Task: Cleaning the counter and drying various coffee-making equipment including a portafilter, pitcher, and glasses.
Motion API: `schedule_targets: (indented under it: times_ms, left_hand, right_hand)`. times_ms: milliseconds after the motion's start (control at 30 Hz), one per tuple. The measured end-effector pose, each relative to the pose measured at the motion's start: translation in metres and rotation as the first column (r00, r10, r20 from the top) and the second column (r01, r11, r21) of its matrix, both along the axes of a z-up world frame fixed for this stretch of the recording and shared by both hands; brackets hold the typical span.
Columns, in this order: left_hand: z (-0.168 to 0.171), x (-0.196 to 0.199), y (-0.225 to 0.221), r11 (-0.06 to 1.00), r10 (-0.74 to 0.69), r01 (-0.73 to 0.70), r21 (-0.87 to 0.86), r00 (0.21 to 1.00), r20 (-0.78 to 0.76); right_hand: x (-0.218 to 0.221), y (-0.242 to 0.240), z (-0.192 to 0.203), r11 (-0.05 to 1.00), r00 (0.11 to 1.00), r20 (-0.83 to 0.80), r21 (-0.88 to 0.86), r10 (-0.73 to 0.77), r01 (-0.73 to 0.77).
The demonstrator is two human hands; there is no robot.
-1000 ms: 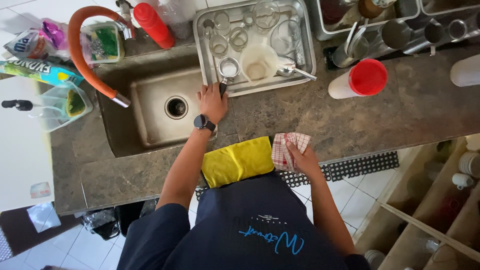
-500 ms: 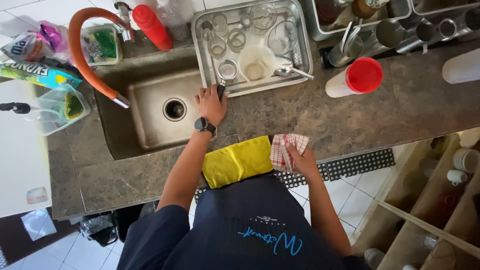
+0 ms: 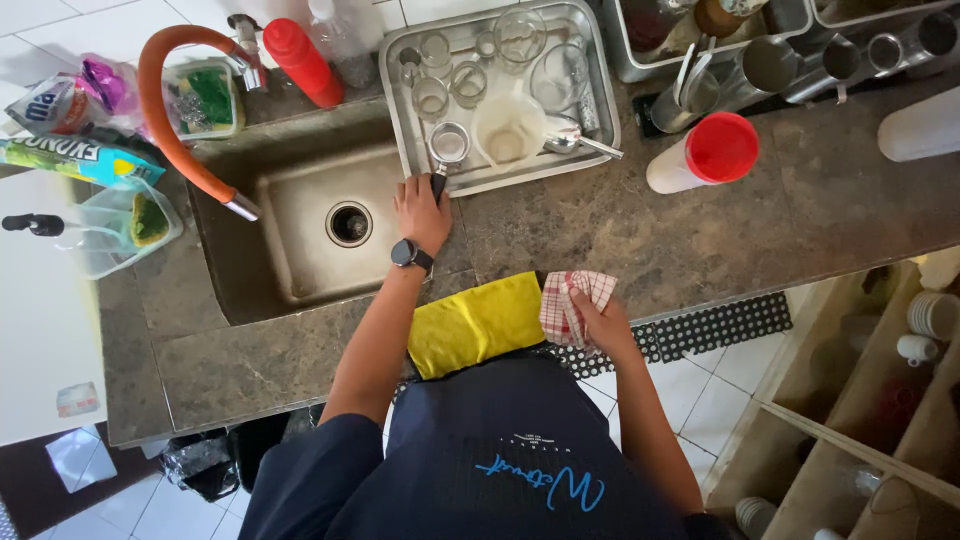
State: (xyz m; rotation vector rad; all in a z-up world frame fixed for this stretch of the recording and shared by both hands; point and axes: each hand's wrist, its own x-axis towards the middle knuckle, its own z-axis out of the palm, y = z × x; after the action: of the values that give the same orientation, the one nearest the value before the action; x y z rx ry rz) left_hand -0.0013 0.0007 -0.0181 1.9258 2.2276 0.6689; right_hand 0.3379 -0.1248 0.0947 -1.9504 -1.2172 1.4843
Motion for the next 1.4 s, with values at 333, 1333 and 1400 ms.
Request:
schedule_targets:
  times_ms: [333,1333,1400]
  left_hand:
    - [0.027,0.004,-0.009,1.000,-0.010,0.011,-0.021,1.000,0.019]
    - [0.014,0.023,-0.027,0.998,0.061,-0.059,-0.016,0.935,0.349]
    - [0.021,0.026,-0.029,0.996,0.087,-0.080,-0.033,0.932,0.351]
  right_hand:
    - [-0.004,0.000,0.011,0.999,0.996,-0.089,0.054,-0.002,0.007]
    - [0.004,0.006,-0.004,0.999,0.996,-0.077,0.022,0.039,-0.037]
    - [0.003,0.007,0.000,0.999,0.997,-0.067,0.031,0.033,-0.031]
